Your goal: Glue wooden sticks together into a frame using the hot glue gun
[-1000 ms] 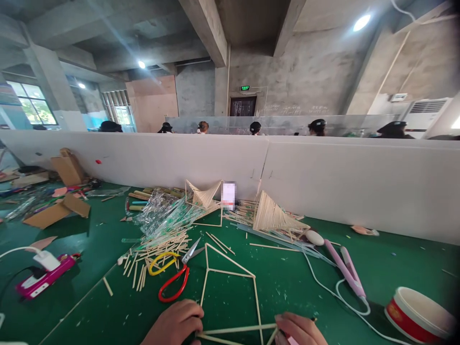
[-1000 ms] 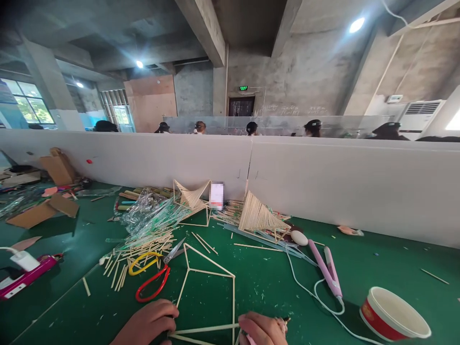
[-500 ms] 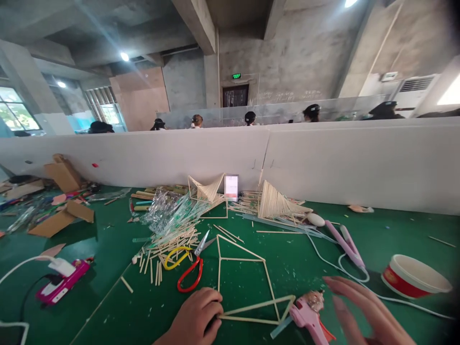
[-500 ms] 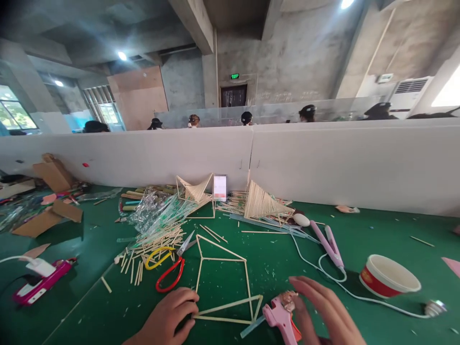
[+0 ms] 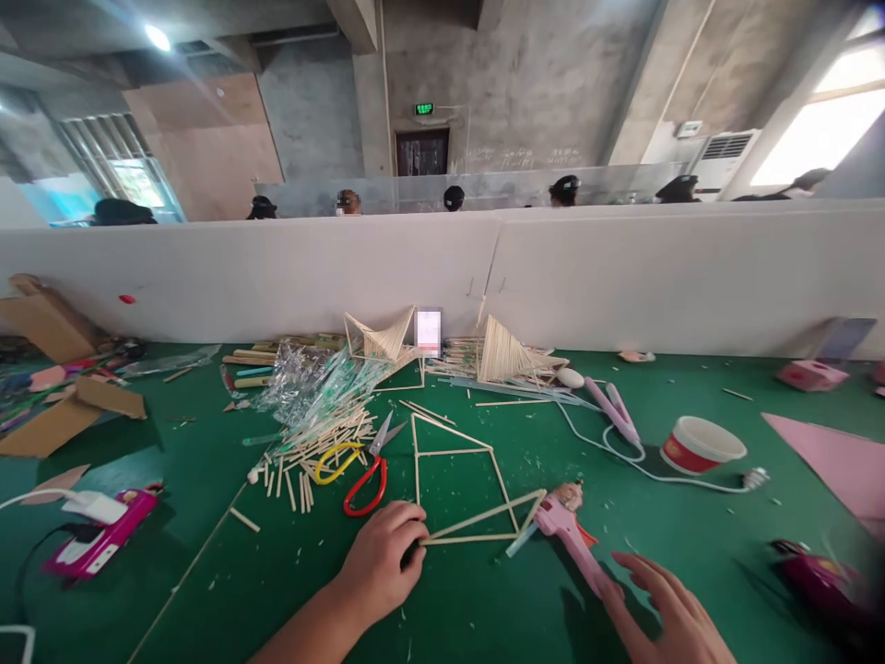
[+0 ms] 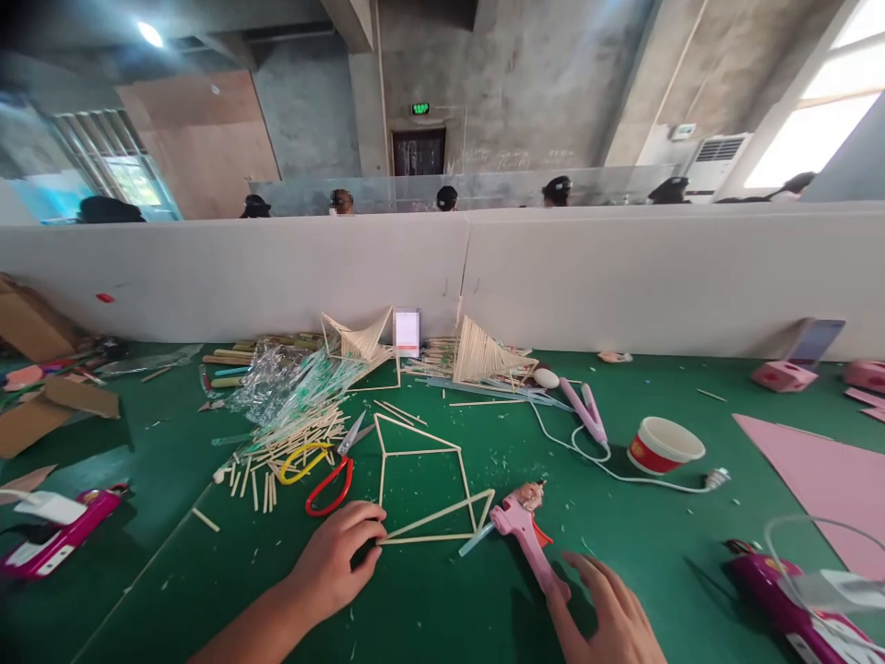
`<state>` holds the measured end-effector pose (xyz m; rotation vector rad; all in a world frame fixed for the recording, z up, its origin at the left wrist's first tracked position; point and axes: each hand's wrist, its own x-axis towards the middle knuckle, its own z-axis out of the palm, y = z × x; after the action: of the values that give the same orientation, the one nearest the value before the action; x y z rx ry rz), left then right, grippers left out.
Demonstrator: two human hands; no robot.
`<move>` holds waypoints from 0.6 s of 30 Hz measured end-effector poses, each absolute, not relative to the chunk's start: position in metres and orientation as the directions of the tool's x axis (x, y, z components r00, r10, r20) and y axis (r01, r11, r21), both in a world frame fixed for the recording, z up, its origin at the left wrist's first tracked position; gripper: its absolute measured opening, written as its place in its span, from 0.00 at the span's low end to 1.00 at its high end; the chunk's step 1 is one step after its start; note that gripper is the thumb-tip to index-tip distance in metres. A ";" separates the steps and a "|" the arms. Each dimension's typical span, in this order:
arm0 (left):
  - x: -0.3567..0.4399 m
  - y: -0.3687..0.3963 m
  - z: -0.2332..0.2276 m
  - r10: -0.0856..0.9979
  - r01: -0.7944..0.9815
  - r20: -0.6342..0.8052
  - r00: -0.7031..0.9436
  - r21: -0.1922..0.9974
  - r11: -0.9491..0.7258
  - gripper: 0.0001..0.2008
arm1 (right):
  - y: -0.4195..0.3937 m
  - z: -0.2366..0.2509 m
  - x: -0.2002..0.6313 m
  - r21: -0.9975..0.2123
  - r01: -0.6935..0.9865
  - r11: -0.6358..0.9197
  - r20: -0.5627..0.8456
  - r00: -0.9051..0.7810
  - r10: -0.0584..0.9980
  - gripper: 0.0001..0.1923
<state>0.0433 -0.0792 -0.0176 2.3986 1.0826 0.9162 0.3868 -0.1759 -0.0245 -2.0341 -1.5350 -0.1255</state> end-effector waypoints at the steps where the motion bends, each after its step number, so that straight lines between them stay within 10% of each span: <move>1: 0.043 -0.079 -0.019 0.761 0.527 0.416 0.497 0.552 -0.646 0.12 | -0.175 -0.021 0.381 -0.373 0.911 -0.177 0.396 0.329 0.858 0.25; 18: 0.045 -0.074 -0.026 0.732 0.441 0.525 0.434 0.584 -0.681 0.11 | -0.148 -0.020 0.377 -0.280 0.956 -0.084 0.376 0.190 0.907 0.22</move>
<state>0.0453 -0.0736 -0.0260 2.3318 1.0006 1.1179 0.3768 -0.1477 -0.0205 -2.0149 -1.7401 -0.1435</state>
